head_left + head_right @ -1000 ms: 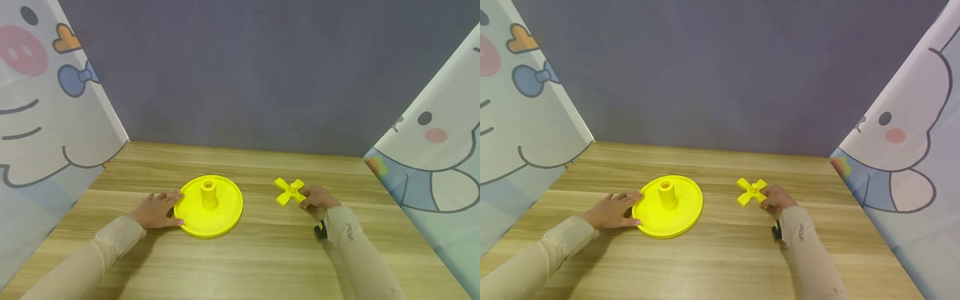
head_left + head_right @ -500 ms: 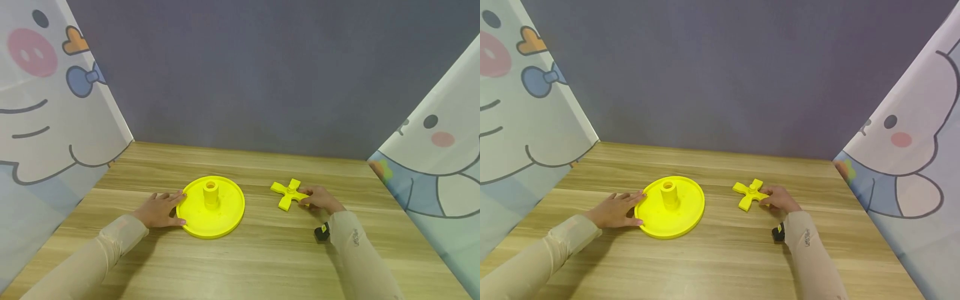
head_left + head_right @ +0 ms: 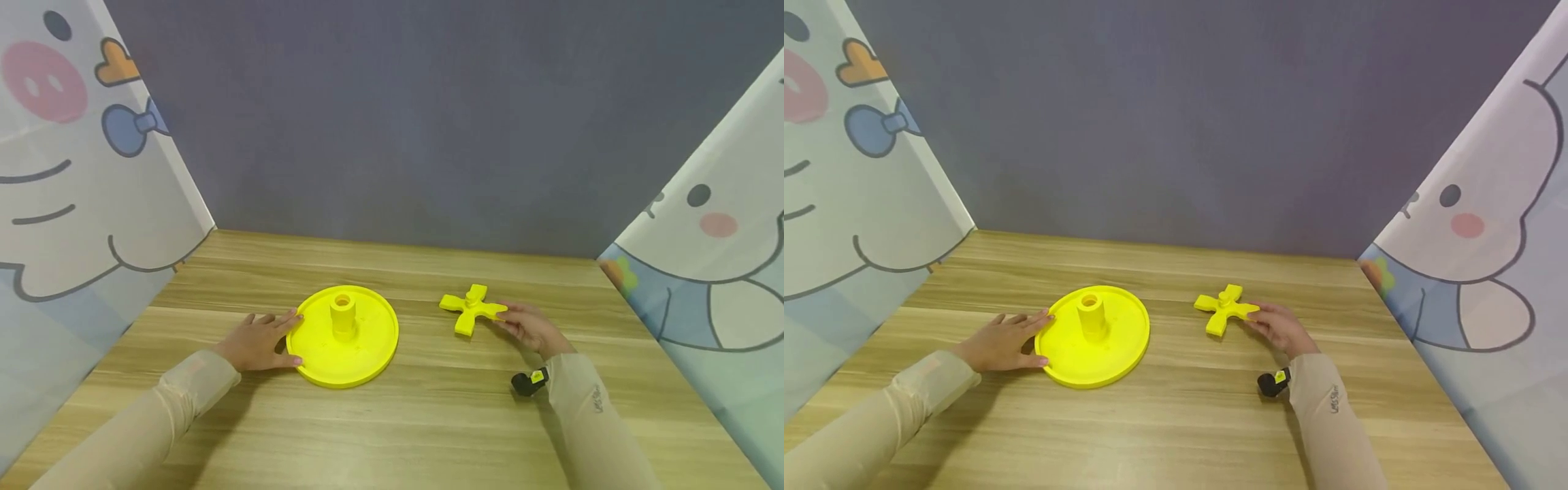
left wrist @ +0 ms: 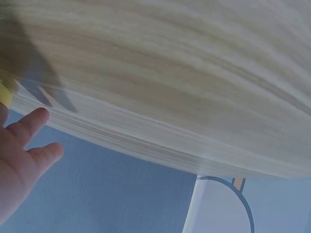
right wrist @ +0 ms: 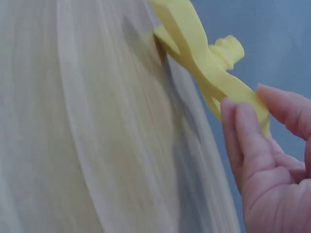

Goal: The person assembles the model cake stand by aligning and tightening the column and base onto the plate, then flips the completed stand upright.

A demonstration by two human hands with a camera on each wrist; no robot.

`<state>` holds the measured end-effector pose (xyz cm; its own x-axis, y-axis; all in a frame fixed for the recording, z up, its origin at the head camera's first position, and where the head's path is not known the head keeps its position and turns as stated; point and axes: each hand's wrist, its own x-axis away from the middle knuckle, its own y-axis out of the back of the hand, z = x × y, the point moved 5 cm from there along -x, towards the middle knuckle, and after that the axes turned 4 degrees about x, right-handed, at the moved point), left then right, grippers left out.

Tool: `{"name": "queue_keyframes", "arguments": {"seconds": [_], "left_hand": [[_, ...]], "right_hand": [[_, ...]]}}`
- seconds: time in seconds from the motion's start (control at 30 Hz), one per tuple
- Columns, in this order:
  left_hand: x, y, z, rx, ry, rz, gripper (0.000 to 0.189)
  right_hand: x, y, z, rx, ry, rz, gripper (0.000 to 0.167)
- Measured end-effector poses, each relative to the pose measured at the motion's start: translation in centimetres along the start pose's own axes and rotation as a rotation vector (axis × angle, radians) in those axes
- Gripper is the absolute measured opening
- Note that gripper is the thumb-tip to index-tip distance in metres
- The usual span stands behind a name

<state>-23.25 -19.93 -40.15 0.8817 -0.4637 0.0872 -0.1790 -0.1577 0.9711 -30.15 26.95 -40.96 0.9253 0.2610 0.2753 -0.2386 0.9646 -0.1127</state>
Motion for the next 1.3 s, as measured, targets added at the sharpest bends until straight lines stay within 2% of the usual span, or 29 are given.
{"name": "queue_keyframes", "arguments": {"seconds": [0.07,0.2,0.33,0.6,0.9,0.97,1.1,1.17,1.23,1.3], "left_hand": [[0.1,0.0,0.1,0.001,0.003,-0.007,0.089],[0.2,-0.1,0.5,-0.008,0.005,-0.017,0.089],[0.1,0.1,0.4,-0.019,-0.004,-0.008,0.089],[0.1,0.3,0.0,-0.016,-0.001,0.014,0.09],[0.1,0.0,0.2,-0.03,-0.006,0.001,0.09],[0.0,0.0,0.2,-0.034,-0.007,0.004,0.09],[-0.2,0.1,0.0,-0.025,-0.006,0.016,0.091],[-0.2,0.1,0.0,-0.023,-0.009,0.013,0.091],[-0.2,0.1,0.0,-0.024,-0.006,0.012,0.09],[-0.2,0.1,0.1,-0.025,-0.004,0.011,0.09]], "right_hand": [[0.3,-0.2,0.2,-0.063,0.012,-0.014,0.059],[0.8,-0.9,0.6,-0.164,0.054,-0.054,0.033],[1.5,-1.6,0.8,-0.224,0.091,-0.105,0.035],[2.1,-3.8,1.7,-0.231,0.186,-0.21,0.028],[0.3,-7.9,2.1,-0.143,0.258,-0.245,0.025],[-0.1,-8.8,2.2,-0.1,0.285,-0.278,0.027],[-0.7,-10.0,2.4,0.079,0.345,-0.398,0.03],[-0.9,-10.6,2.5,0.132,0.382,-0.437,0.029],[-1.1,-11.2,2.7,0.138,0.419,-0.448,0.028],[-1.2,-11.8,2.8,0.098,0.46,-0.447,0.027]]}}
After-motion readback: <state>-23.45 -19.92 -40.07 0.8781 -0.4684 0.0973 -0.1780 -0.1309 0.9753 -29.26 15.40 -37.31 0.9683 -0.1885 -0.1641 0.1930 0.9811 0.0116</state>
